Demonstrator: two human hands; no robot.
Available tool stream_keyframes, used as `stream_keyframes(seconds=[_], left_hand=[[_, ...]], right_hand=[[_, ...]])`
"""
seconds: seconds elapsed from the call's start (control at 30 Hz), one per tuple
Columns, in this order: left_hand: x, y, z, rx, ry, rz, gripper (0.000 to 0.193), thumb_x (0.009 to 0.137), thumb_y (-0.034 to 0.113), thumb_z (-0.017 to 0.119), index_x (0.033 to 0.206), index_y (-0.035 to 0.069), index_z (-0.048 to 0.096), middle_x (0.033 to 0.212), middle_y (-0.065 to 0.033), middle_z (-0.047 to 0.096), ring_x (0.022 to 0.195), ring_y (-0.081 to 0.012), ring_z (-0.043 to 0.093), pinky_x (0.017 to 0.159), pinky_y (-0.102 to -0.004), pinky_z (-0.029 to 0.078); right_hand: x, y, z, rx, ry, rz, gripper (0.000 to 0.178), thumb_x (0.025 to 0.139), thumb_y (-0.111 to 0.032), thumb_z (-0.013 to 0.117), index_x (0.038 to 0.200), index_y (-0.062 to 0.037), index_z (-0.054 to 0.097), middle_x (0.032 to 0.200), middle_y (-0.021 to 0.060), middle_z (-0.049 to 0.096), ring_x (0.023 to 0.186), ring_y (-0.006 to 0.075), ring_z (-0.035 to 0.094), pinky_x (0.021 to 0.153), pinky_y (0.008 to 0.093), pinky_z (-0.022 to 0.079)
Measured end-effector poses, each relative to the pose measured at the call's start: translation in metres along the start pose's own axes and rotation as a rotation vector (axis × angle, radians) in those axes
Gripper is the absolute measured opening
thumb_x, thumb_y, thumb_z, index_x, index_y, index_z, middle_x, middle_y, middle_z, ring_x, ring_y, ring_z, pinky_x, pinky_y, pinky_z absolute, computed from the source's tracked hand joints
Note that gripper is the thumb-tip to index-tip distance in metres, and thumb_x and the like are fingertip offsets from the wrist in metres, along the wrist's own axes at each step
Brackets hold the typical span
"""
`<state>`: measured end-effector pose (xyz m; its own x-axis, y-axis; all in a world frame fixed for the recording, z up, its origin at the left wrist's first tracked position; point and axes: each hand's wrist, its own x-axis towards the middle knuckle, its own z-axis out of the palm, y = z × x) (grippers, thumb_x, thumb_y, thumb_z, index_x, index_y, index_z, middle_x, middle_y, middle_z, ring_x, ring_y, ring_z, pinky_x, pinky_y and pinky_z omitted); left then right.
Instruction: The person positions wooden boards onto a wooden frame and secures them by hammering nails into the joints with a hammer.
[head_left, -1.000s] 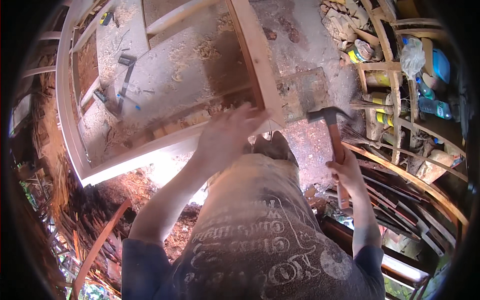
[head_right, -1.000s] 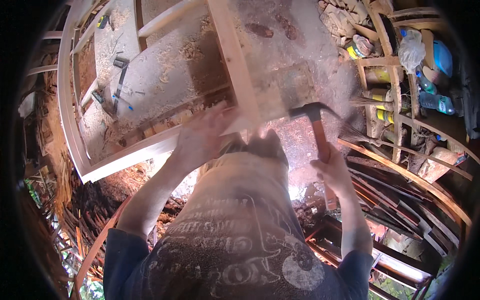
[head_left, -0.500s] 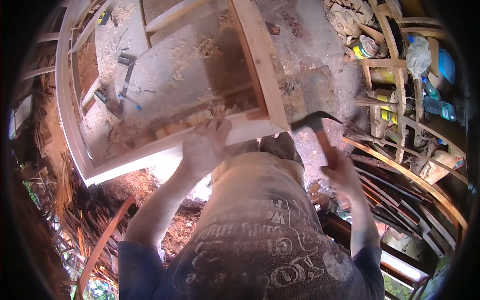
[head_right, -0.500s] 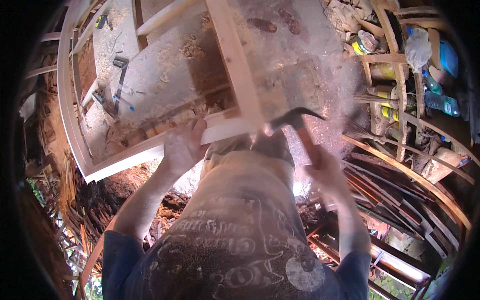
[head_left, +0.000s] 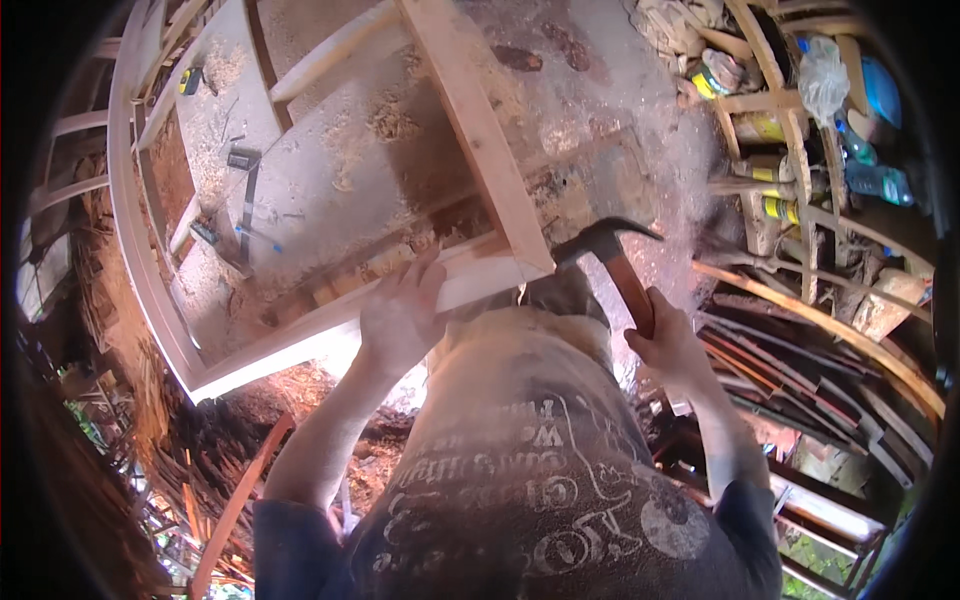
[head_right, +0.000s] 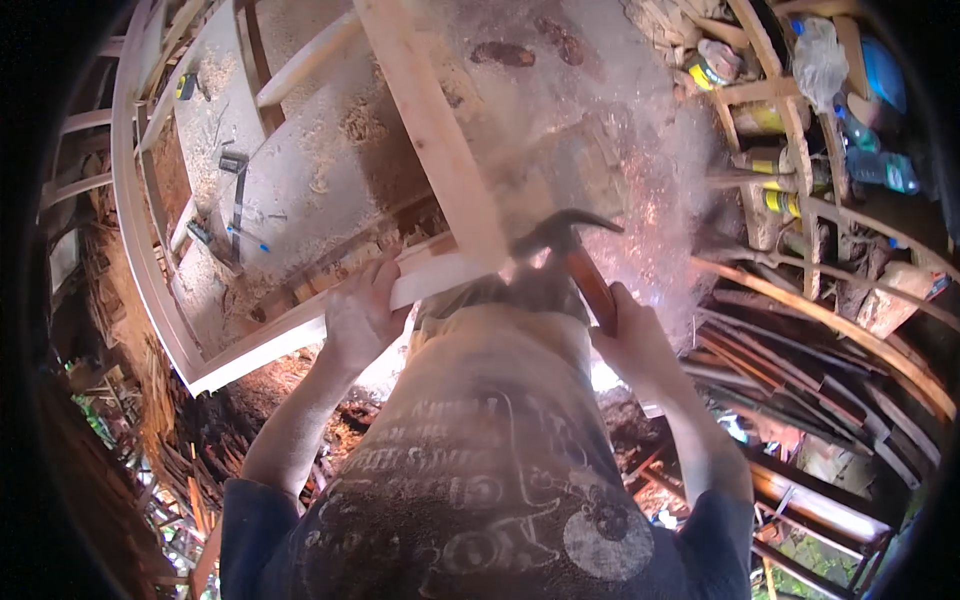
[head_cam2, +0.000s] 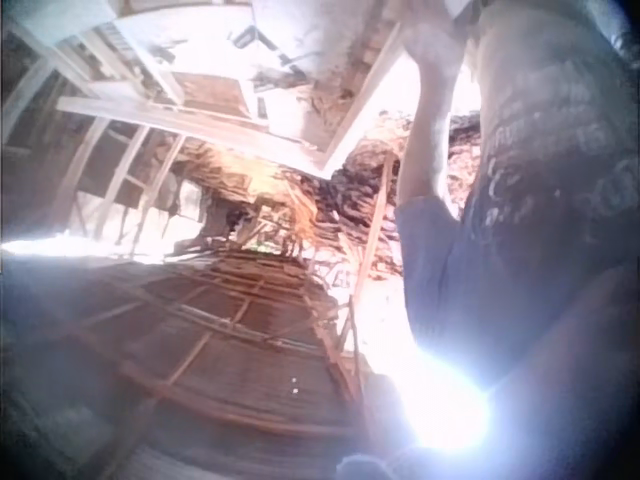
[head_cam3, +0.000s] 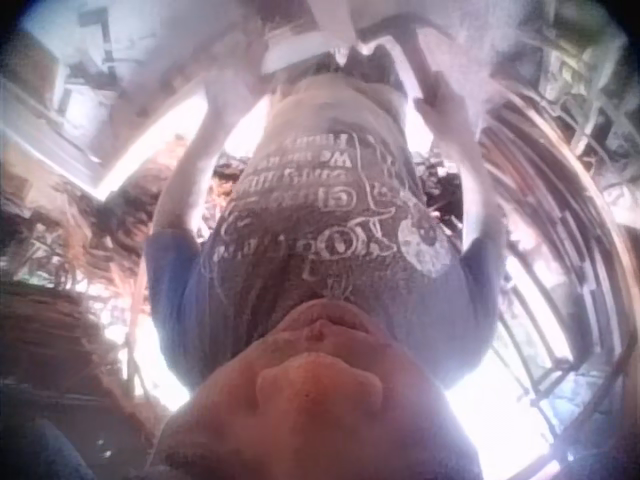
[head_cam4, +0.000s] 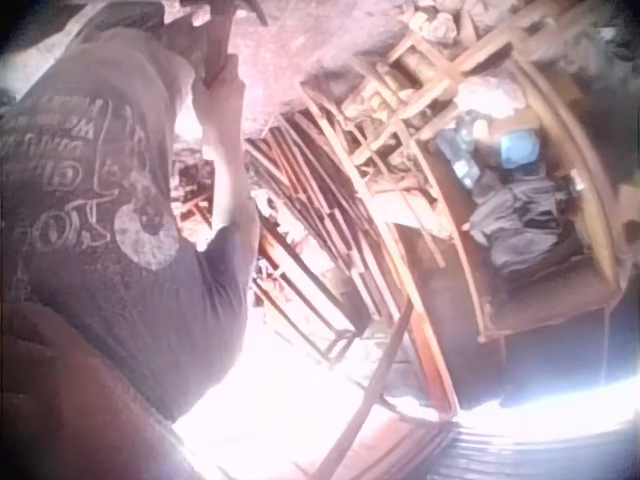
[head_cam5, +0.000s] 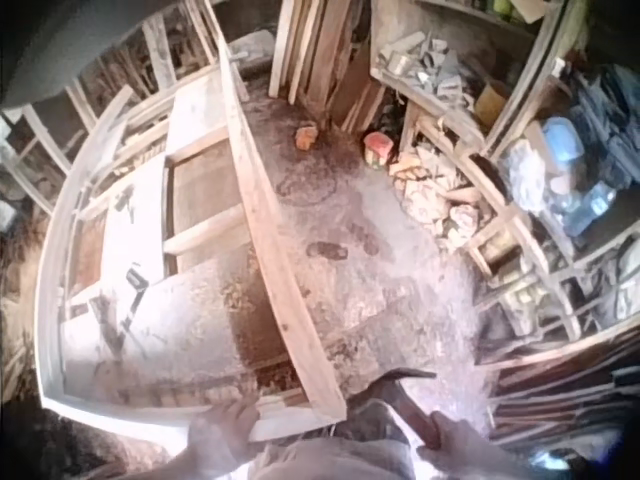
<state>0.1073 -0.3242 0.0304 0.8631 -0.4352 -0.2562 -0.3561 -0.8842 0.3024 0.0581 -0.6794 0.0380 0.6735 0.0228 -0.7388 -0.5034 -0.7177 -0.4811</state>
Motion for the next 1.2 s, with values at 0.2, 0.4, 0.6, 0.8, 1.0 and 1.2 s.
stream_keyframes(seconds=[0.2,0.4,0.6,0.8,1.0,1.2], left_hand=[[0.001,-0.001,0.000,-0.011,0.062,0.036,0.038,0.076,0.015,0.078,0.107,0.000,0.061,0.117,-0.0189,0.069,0.099,-0.0346,0.070,0.080,-0.0430,0.059],[0.002,-0.001,-0.006,-0.061,0.036,0.005,0.045,0.073,0.013,0.078,0.113,0.003,0.061,0.130,-0.0173,0.065,0.109,-0.0323,0.068,0.087,-0.0423,0.058],[0.018,-0.002,-0.024,-0.144,-0.137,0.098,0.073,0.079,0.026,0.078,0.147,0.023,0.050,0.138,-0.0172,0.058,0.113,-0.0361,0.067,0.090,-0.0466,0.057],[0.052,-0.008,-0.045,0.029,-0.368,0.290,0.058,0.080,0.041,0.070,0.134,0.021,0.063,0.114,-0.0160,0.061,0.092,-0.0341,0.066,0.078,-0.0478,0.054],[0.056,0.011,-0.047,0.014,-0.467,0.127,0.070,0.080,0.042,0.077,0.143,0.022,0.054,0.130,-0.0217,0.060,0.113,-0.0410,0.064,0.094,-0.0519,0.053],[0.044,0.018,-0.022,-0.064,-0.225,0.059,0.055,0.082,0.033,0.076,0.130,0.011,0.064,0.128,-0.0198,0.064,0.112,-0.0406,0.064,0.095,-0.0499,0.053]], right_hand=[[0.012,0.009,0.010,0.461,-0.156,0.107,0.030,0.084,-0.012,0.070,0.108,0.0015,0.058,0.073,0.0031,0.057,0.062,0.0127,0.053,0.058,0.0326,0.045],[0.020,0.010,0.009,0.529,-0.187,0.102,0.034,0.086,-0.002,0.071,0.115,0.0019,0.054,0.072,0.0006,0.055,0.050,0.0085,0.052,0.044,0.0256,0.041],[0.016,0.011,0.011,0.572,-0.201,0.079,0.027,0.087,-0.003,0.073,0.104,-0.0010,0.053,0.070,-0.0001,0.053,0.049,0.0087,0.051,0.044,0.0261,0.040],[0.016,0.013,0.016,0.581,-0.204,0.073,0.027,0.089,-0.005,0.073,0.107,-0.0012,0.053,0.071,0.0000,0.053,0.049,0.0089,0.051,0.044,0.0261,0.041],[0.010,0.021,0.025,0.891,-0.227,0.010,0.029,0.090,-0.008,0.076,0.109,-0.0050,0.054,0.071,-0.0017,0.053,0.049,0.0070,0.050,0.042,0.0247,0.039],[0.007,0.016,-0.063,0.417,0.002,0.152,0.031,0.092,-0.019,0.071,0.118,-0.0029,0.061,0.083,0.0024,0.062,0.059,0.0057,0.055,0.049,0.0218,0.048]])
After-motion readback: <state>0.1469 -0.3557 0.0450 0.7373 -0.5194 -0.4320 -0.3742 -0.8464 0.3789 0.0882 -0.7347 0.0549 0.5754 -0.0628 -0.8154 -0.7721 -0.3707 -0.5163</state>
